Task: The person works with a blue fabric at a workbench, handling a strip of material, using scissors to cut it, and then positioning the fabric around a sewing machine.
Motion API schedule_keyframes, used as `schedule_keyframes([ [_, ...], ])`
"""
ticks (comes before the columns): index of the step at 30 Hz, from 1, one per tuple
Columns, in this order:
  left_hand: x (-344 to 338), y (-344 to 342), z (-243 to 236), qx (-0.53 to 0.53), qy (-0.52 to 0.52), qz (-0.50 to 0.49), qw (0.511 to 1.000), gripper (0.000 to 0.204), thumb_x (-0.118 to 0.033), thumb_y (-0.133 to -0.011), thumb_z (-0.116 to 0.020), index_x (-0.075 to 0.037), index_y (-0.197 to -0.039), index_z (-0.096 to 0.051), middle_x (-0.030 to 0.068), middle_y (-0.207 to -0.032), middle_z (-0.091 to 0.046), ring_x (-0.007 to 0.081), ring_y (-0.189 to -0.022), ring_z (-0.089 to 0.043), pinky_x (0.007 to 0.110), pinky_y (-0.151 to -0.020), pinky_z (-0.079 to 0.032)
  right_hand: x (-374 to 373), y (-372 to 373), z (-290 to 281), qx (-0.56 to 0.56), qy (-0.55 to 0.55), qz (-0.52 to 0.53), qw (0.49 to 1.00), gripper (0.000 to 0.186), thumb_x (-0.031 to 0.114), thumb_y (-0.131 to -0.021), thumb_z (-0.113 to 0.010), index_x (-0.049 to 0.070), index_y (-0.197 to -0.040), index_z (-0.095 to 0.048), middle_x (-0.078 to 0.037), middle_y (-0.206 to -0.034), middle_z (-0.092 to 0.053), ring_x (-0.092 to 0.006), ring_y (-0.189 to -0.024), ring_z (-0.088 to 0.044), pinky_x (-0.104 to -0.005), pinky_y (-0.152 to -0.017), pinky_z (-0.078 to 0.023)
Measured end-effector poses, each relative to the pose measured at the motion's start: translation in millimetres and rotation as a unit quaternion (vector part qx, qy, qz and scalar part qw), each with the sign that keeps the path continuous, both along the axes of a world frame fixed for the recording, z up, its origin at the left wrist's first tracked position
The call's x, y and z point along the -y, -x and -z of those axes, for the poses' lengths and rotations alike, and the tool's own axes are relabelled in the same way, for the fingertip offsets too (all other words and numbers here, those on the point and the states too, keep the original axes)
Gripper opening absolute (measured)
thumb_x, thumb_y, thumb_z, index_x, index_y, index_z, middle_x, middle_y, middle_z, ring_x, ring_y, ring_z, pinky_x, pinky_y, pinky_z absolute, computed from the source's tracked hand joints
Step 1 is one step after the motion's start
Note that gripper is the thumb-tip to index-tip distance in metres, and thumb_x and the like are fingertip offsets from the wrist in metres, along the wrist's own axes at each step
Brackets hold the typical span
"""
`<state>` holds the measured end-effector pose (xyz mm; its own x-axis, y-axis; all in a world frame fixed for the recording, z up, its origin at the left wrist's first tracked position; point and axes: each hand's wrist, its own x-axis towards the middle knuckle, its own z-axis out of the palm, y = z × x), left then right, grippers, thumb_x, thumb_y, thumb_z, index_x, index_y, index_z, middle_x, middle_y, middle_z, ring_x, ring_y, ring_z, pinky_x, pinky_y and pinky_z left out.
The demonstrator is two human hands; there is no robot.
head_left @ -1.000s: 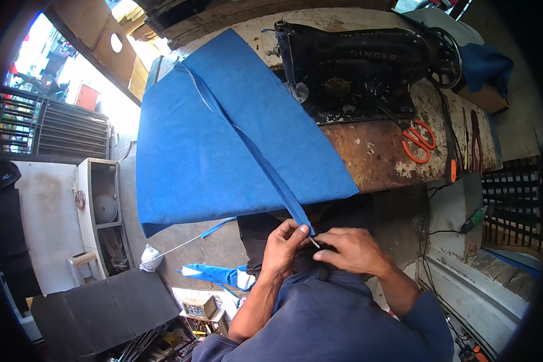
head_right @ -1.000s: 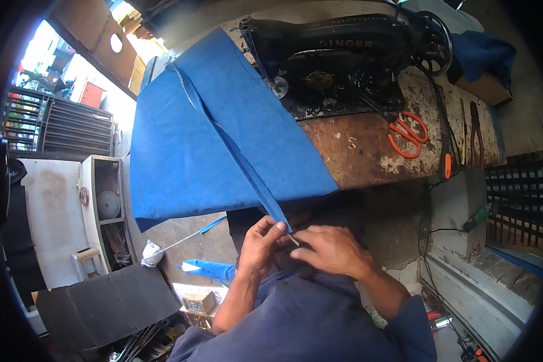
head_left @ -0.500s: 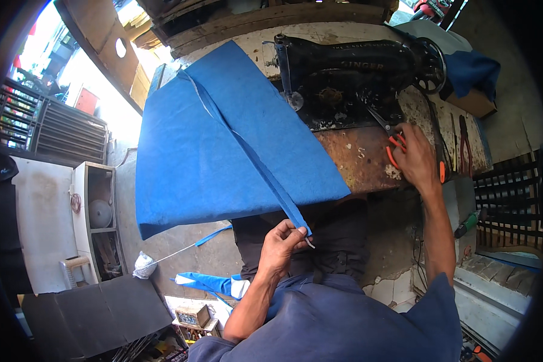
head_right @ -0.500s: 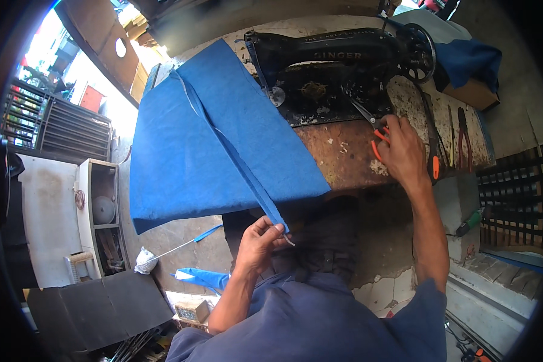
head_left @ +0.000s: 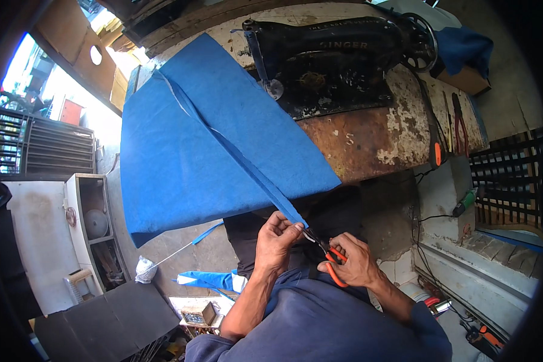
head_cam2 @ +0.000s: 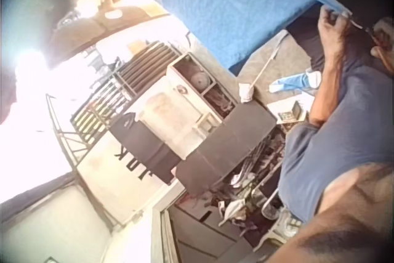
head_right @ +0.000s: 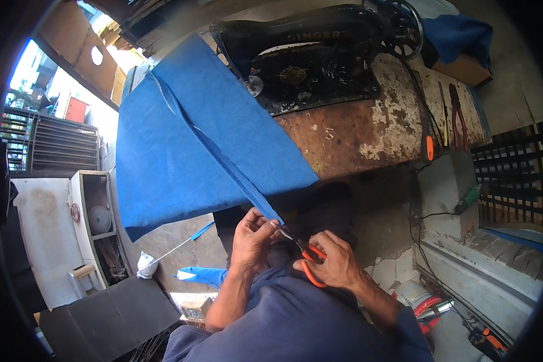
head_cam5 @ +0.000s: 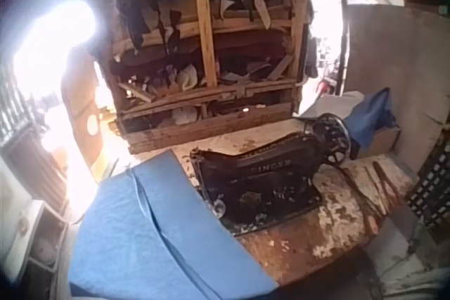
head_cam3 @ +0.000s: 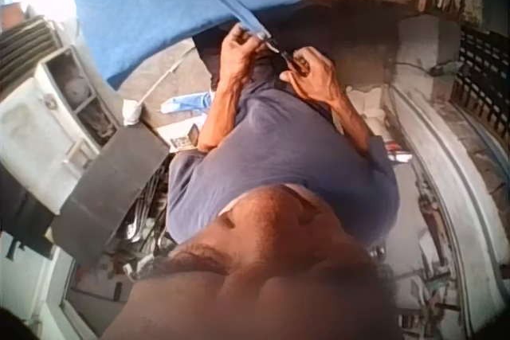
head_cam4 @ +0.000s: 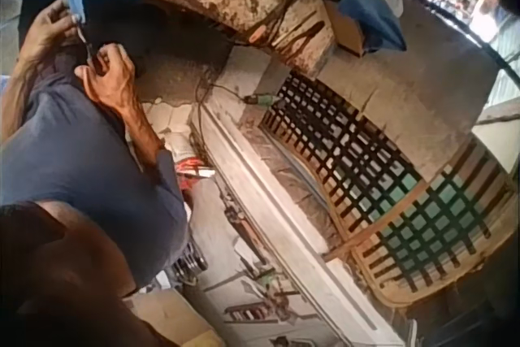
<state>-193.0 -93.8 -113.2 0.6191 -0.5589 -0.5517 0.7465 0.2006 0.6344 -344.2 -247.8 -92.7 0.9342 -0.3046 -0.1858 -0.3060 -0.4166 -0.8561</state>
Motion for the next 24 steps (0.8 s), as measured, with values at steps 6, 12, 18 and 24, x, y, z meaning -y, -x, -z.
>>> schedule_keyframes([
  [6,0.5,2.6,0.5,0.024,-0.006,-0.009,1.000,0.021,0.003,-0.090,-0.071,-0.001,-0.108,-0.059,0.0073,-0.096,-0.070,0.0120,-0.082,-0.066,0.027,-0.077,-0.054,0.4,-5.9,5.3,0.022,0.029,-0.019,0.999,0.052,0.038,-0.071,-0.093,0.002,-0.092,-0.062,-0.006,-0.079,-0.058,-0.0173,-0.064,-0.059,-0.0318,-0.061,-0.052],
  [12,-2.1,5.3,2.0,0.035,-0.026,-0.005,0.999,0.021,0.002,-0.090,-0.073,0.000,-0.106,-0.059,0.0069,-0.092,-0.069,0.0118,-0.081,-0.067,0.027,-0.078,-0.057,2.2,-0.5,2.7,0.009,-0.002,-0.013,1.000,0.050,0.039,-0.072,-0.091,0.004,-0.089,-0.061,-0.008,-0.075,-0.061,-0.0226,-0.065,-0.061,-0.0359,-0.061,-0.052],
  [18,-3.5,9.8,3.4,0.072,-0.041,0.007,0.997,0.021,0.002,-0.089,-0.073,0.000,-0.105,-0.059,0.0068,-0.092,-0.070,0.0120,-0.081,-0.068,0.028,-0.080,-0.057,-1.5,0.1,5.6,0.017,-0.005,-0.012,1.000,0.051,0.041,-0.071,-0.091,0.004,-0.089,-0.061,-0.008,-0.073,-0.061,-0.0220,-0.063,-0.062,-0.0355,-0.060,-0.052],
  [24,-4.8,12.9,4.9,0.075,-0.049,0.019,0.996,0.022,0.002,-0.089,-0.074,-0.001,-0.105,-0.059,0.0067,-0.093,-0.070,0.0122,-0.083,-0.068,0.028,-0.081,-0.057,-1.3,4.1,12.1,0.009,0.012,-0.017,1.000,0.051,0.039,-0.071,-0.092,0.004,-0.090,-0.060,-0.006,-0.071,-0.059,-0.0179,-0.059,-0.059,-0.0325,-0.057,-0.049],
])
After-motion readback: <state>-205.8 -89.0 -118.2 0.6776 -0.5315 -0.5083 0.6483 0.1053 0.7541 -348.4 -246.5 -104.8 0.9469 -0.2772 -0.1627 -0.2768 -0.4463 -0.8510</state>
